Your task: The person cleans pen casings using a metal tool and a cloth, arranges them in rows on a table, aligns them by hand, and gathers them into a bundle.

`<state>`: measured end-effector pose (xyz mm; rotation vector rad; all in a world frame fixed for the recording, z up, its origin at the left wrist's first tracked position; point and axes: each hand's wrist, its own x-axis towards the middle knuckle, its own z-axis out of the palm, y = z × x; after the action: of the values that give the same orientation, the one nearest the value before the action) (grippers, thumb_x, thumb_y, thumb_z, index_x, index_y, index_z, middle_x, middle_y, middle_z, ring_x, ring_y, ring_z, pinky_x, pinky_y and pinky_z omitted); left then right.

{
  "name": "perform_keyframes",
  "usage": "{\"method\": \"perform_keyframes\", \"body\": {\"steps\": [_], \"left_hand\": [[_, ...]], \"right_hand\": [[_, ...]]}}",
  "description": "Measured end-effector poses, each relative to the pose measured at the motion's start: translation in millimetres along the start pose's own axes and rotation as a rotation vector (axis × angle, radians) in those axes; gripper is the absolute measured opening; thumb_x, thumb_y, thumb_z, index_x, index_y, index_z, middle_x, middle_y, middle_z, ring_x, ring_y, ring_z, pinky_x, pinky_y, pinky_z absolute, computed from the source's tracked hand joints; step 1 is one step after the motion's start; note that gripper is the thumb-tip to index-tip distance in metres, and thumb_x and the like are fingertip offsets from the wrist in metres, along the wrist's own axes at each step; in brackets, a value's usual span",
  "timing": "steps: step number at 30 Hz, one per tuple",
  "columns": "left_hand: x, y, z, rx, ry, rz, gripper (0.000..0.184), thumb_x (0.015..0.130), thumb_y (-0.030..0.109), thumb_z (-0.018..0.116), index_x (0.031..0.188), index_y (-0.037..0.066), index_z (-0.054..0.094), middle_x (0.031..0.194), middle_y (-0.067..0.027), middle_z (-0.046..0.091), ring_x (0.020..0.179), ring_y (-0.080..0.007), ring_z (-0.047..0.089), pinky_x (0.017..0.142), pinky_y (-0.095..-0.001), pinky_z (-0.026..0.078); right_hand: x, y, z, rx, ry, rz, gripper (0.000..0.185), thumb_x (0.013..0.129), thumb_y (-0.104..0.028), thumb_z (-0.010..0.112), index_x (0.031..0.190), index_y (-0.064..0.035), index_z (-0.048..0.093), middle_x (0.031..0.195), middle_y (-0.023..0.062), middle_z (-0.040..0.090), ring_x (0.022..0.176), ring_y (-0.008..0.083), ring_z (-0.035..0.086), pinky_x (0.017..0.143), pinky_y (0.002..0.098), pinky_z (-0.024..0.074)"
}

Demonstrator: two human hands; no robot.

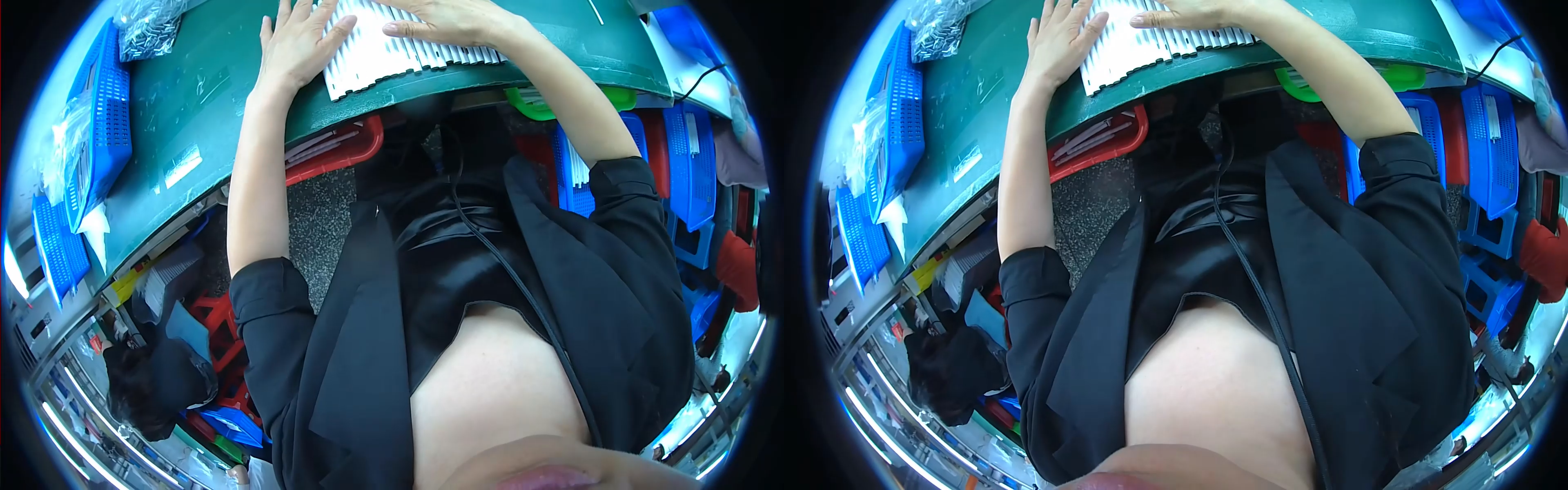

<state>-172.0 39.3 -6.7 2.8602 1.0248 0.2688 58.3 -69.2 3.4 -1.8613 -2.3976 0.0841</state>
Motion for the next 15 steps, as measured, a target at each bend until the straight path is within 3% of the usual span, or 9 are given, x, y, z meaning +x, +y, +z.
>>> {"method": "perform_keyframes", "body": {"steps": [6, 12, 13, 15], "left_hand": [[4, 8, -5, -0.001, -0.118, 0.019, 0.074, 0.098, 0.060, 0.051, 0.161, 0.023, 0.039, 0.169, -0.0201, 0.024, 0.157, -0.0399, 0.020, 0.125, -0.0593, 0.015], [4, 11, -9, 0.000, -0.122, 0.012, 0.074, 0.098, 0.060, 0.052, 0.160, 0.023, 0.039, 0.168, -0.0196, 0.027, 0.156, -0.0389, 0.023, 0.124, -0.0593, 0.017], [3, 11, -9, 0.005, -0.118, 0.018, 0.073, 0.098, 0.060, 0.052, 0.160, 0.023, 0.040, 0.168, -0.0193, 0.028, 0.156, -0.0389, 0.023, 0.124, -0.0592, 0.017], [4, 8, -7, 0.012, -0.106, 0.024, 0.073, 0.098, 0.060, 0.052, 0.160, 0.024, 0.040, 0.168, -0.0187, 0.029, 0.156, -0.0388, 0.024, 0.124, -0.0591, 0.018]], "right_hand": [[-1, 0, -1, 0.000, -0.066, 0.019, 0.077, 0.099, -0.061, 0.049, 0.163, -0.0225, 0.031, 0.170, 0.0213, 0.021, 0.157, 0.0429, 0.017, 0.124, 0.0647, 0.0147], [-13, -10, 4, 0.008, 0.260, -0.139, 0.065, 0.097, -0.054, 0.058, 0.149, -0.0158, 0.052, 0.155, 0.0222, 0.045, 0.149, 0.0415, 0.034, 0.121, 0.0615, 0.0231], [-19, -20, -1, 0.081, 0.343, -0.226, 0.056, 0.095, -0.049, 0.064, 0.139, -0.0132, 0.060, 0.143, 0.0203, 0.054, 0.142, 0.0400, 0.042, 0.118, 0.0601, 0.0275], [-32, -39, -3, 0.151, 0.282, -0.309, 0.055, 0.095, -0.047, 0.064, 0.138, -0.0120, 0.061, 0.142, 0.0202, 0.054, 0.140, 0.0403, 0.043, 0.117, 0.0589, 0.0292]]}}
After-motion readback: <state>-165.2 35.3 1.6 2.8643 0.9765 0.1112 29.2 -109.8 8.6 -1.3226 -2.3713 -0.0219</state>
